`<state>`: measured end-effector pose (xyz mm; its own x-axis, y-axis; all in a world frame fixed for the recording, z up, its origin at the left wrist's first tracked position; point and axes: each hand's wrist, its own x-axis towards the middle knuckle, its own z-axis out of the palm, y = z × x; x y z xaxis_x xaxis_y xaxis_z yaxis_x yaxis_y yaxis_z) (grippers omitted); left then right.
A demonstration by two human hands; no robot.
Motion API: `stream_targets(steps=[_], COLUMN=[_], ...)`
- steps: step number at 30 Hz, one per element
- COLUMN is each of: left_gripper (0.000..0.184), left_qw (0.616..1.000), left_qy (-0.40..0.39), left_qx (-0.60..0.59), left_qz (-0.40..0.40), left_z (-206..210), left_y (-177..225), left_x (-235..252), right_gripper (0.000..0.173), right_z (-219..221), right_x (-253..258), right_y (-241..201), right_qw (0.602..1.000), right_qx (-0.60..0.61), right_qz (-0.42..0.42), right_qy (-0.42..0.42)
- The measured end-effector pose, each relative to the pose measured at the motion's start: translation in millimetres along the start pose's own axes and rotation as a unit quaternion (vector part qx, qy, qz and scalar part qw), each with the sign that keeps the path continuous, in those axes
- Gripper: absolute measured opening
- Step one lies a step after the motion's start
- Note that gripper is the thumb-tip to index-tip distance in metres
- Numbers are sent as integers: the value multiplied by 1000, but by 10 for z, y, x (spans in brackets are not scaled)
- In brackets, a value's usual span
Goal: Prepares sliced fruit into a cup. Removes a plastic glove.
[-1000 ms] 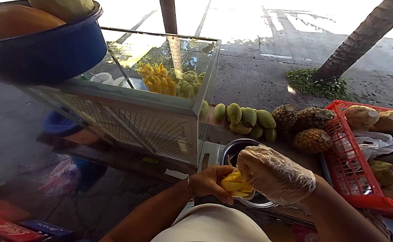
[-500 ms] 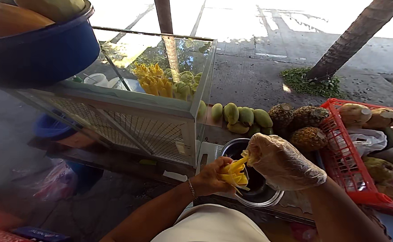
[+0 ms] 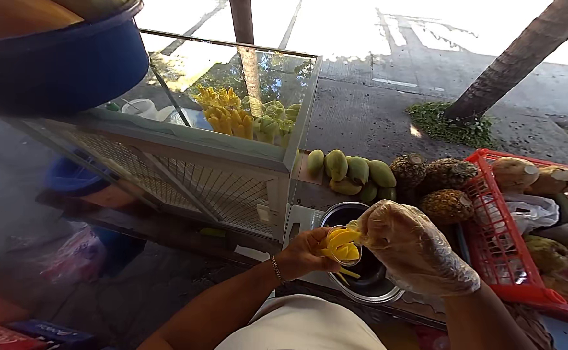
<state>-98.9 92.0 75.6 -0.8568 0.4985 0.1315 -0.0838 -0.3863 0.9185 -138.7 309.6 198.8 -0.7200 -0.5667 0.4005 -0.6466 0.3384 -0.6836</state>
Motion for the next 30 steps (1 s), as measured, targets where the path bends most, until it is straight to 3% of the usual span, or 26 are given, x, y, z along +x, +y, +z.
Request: stream_targets(steps=[4, 7, 10, 14, 17, 19, 21, 24, 27, 30], left_gripper=[43, 41, 42, 53, 63, 66, 67, 70, 72, 72], left_qw=[999, 999, 998, 995, 991, 987, 977, 965, 962, 961], left_qy=[17, 24, 29, 39, 64, 101, 143, 187, 195, 195], left_qx=[9, 17, 35, 46, 62, 82, 115, 146, 177, 188], left_qz=[-32, -39, -54, -83, -96, -96, -108, -109, -71, -50], left_z=[48, 39, 19, 25, 12, -25, -65, -88, -113, -117], left_y=[30, 28, 19, 28, 14, -18, -22, 3, -36, -63], left_x=[17, 15, 34, 59, 68, 88, 125, 178, 221, 270], right_gripper=[17, 26, 28, 13, 18, 18, 19, 21, 18, 9], right_z=[236, 381, 457, 563, 416, 230, 84, 25, 76, 31], right_x=[-23, -84, -148, -178, -102, -35, -5, 65, 110, 198], right_y=[154, 362, 452, 577, 495, 389, 344, 281, 235, 132], right_qw=[995, 995, 996, 981, 924, 895, 909, 930, 963, 976], right_qx=[25, -23, 10, 152, 320, 379, 329, 124, -27, -147], right_qz=[93, 85, 91, 80, 123, 162, 235, 338, 239, 114], right_qy=[35, 35, 23, 94, 168, 169, 101, -73, -119, -114])
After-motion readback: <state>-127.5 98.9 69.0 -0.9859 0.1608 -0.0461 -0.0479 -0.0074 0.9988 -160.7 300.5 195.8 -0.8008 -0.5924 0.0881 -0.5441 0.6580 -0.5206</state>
